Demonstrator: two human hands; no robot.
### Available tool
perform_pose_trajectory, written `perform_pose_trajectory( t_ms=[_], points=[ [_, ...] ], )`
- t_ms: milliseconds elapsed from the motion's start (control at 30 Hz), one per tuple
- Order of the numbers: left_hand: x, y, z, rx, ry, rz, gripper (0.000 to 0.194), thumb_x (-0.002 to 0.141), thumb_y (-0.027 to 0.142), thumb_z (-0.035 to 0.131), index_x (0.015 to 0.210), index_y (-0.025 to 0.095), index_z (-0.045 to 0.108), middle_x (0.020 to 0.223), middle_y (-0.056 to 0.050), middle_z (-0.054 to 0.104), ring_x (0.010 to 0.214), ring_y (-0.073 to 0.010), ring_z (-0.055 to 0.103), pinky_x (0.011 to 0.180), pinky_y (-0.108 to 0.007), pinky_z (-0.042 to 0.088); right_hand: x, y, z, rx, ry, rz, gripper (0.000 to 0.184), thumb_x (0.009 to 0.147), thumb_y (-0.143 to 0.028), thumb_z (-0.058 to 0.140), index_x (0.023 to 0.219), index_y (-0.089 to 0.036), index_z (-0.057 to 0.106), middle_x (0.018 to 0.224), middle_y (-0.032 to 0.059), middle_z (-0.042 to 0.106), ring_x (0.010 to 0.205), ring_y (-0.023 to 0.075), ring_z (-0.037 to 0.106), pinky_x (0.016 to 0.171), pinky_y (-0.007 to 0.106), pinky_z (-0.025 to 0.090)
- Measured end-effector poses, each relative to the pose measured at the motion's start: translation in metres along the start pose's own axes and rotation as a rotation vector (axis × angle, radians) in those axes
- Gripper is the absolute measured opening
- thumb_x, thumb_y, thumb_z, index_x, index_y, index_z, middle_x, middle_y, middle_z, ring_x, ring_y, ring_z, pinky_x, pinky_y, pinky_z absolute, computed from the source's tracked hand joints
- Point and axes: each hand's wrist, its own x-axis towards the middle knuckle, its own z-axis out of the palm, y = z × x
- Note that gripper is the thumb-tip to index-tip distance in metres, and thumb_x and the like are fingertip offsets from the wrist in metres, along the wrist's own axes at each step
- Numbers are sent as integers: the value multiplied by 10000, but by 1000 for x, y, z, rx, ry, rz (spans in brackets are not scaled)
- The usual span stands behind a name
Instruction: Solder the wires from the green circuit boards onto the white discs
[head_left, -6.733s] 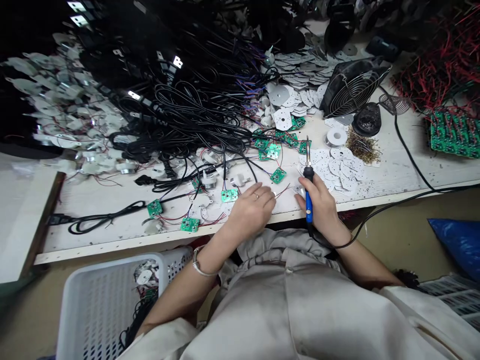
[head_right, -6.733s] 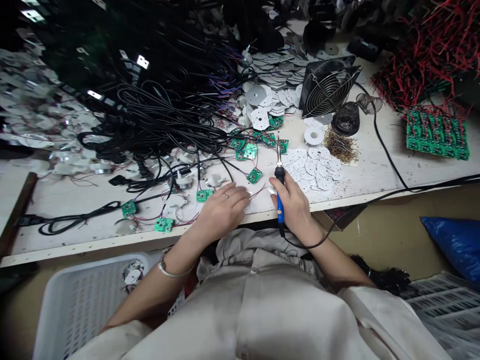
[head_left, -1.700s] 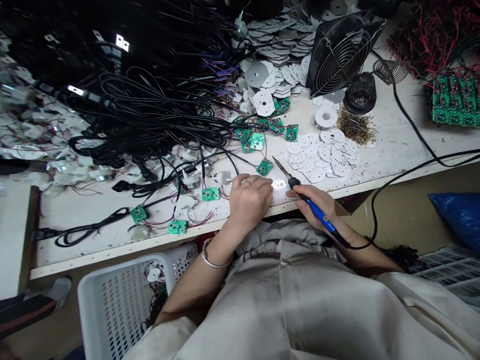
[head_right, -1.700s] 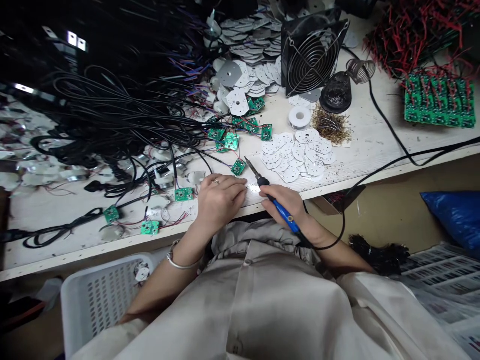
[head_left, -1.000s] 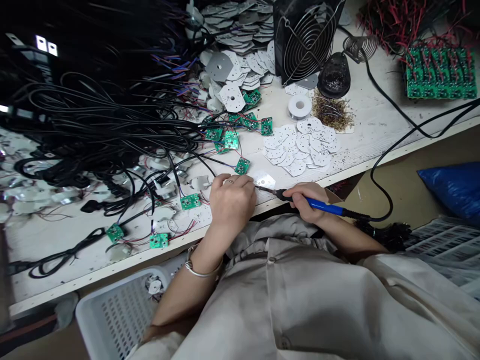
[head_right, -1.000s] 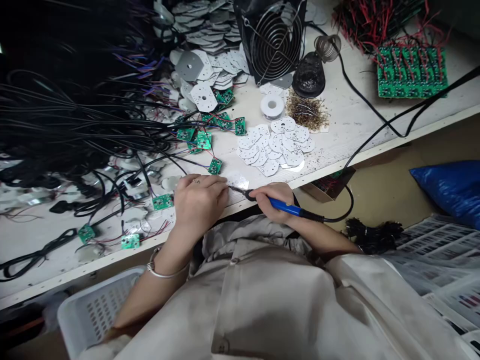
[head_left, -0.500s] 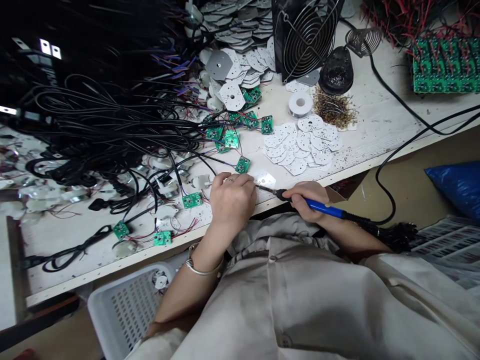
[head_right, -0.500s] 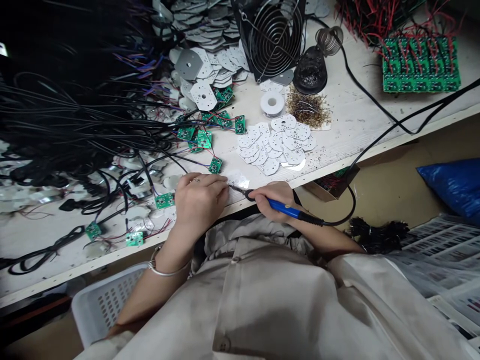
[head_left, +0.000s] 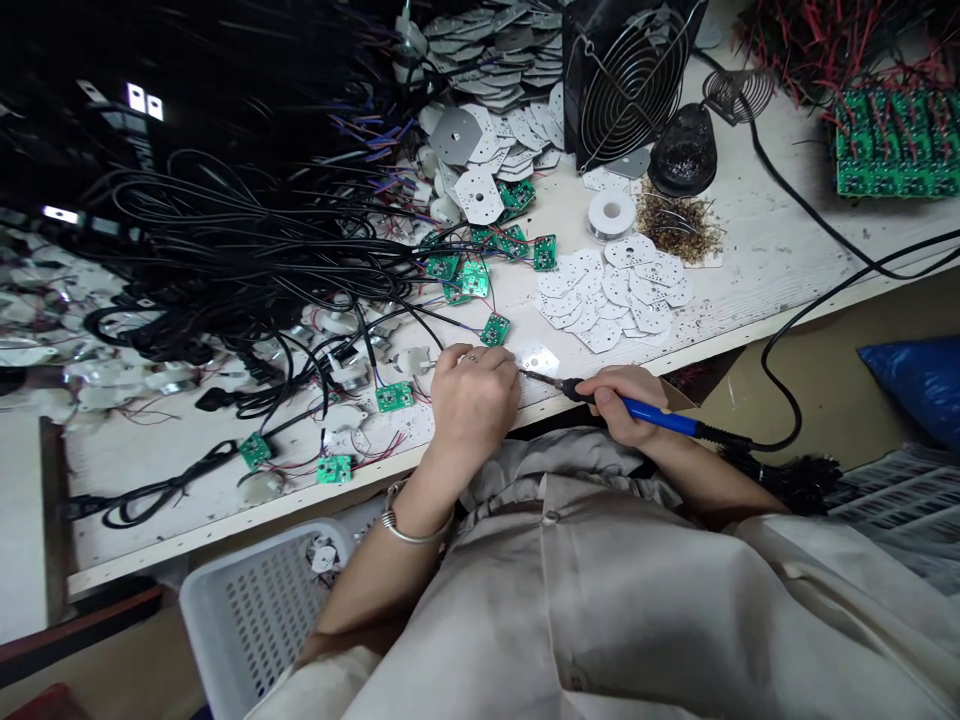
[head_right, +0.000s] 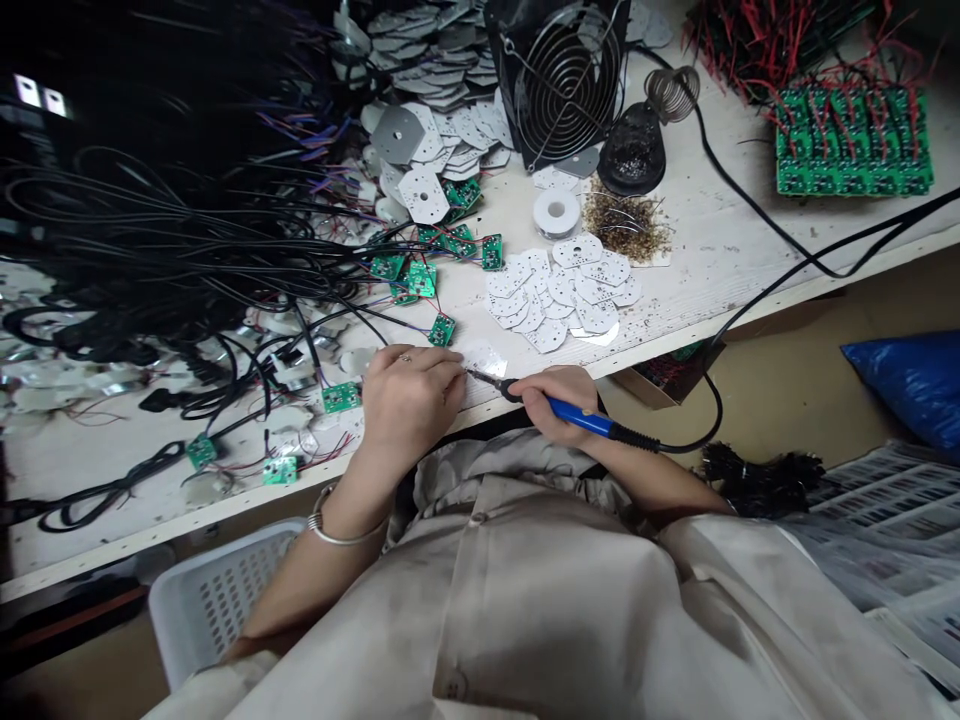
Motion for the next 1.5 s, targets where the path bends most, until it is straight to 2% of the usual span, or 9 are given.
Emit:
perform_pose_trajectory(
  t_ms=[333, 600, 700, 833, 967, 1033, 1200, 1367, 1500],
  points=[
    [0, 1, 1, -21, 10, -32, 212, 851, 154, 535, 724, 185, 701, 868, -56, 768, 800, -233, 673, 813, -423, 428, -1, 3, 1, -4, -20, -57, 198, 931, -245, 505, 903, -225, 700, 560, -39, 675, 480, 123, 627, 501, 256, 526],
    [0, 2, 0, -32, -6, -48, 239, 855, 150, 514, 707, 187, 698, 859, -69, 769, 791, -240, 669, 822, -431, 425, -14, 4, 3, -10, 129, 72, 221, 947, -317, 512, 892, -240, 711, 549, -31, 661, 503, 145, 655, 561, 287, 583],
    [0, 1, 1, -17, -7, -32, 238, 858, 156, 515, 706, 184, 695, 849, -69, 764, 780, -236, 663, 817, -424, 423, -16, 5, 6, -22, 130, 138, 186, 959, -311, 517, 1015, -248, 682, 658, -18, 713, 592, 153, 704, 647, 303, 619],
    [3, 0, 2, 12, -14, -25, 202, 856, 148, 542, 716, 170, 686, 844, -73, 750, 782, -233, 659, 827, -420, 424, -7, 8, 10, -107, -54, -16, 339, 941, -266, 569, 1278, -246, 547, 1013, 59, 765, 880, 188, 755, 836, 347, 625],
    [-2, 12, -1, 15, -76, -41, 201, 866, 132, 567, 695, 156, 672, 772, -77, 707, 746, -220, 642, 797, -409, 435, -7, 6, 10, -349, -198, -155, 356, 938, -260, 563, 1293, -235, 553, 1087, 95, 759, 958, 226, 746, 815, 337, 624],
    [-9, 15, 0, 10, -94, -12, 200, 885, 131, 561, 720, 155, 671, 795, -79, 692, 772, -207, 638, 829, -404, 444, -11, 9, 9, -432, -194, -223, 393, 927, -240, 581, 1319, -221, 549, 1055, 95, 767, 939, 235, 750, 807, 328, 620],
    [-44, -4, 14, 83, 88, 30, 217, 985, 192, 473, 933, 181, 683, 967, -64, 707, 942, -181, 620, 1075, -434, 370, -13, 20, 11, -453, -191, -384, 563, 894, -169, 635, 1430, -172, 465, 969, 88, 777, 855, 228, 754, 754, 306, 606],
    [-72, -31, 20, 58, 165, 64, 198, 1000, 202, 483, 1018, 225, 679, 1016, -13, 739, 948, -147, 638, 1045, -406, 392, -16, 12, 22, -457, -176, -416, 597, 880, -121, 641, 1444, -104, 447, 942, 117, 776, 868, 250, 750, 751, 326, 600],
    [-74, -42, 10, -59, 229, 74, 255, 999, 402, 506, 1018, 229, 692, 1046, -19, 755, 1003, -154, 659, 1051, -397, 403, -18, 12, 28, -453, -173, -382, 626, 887, -133, 635, 1474, -149, 417, 985, 111, 774, 911, 261, 748, 756, 355, 612]
  ],
)
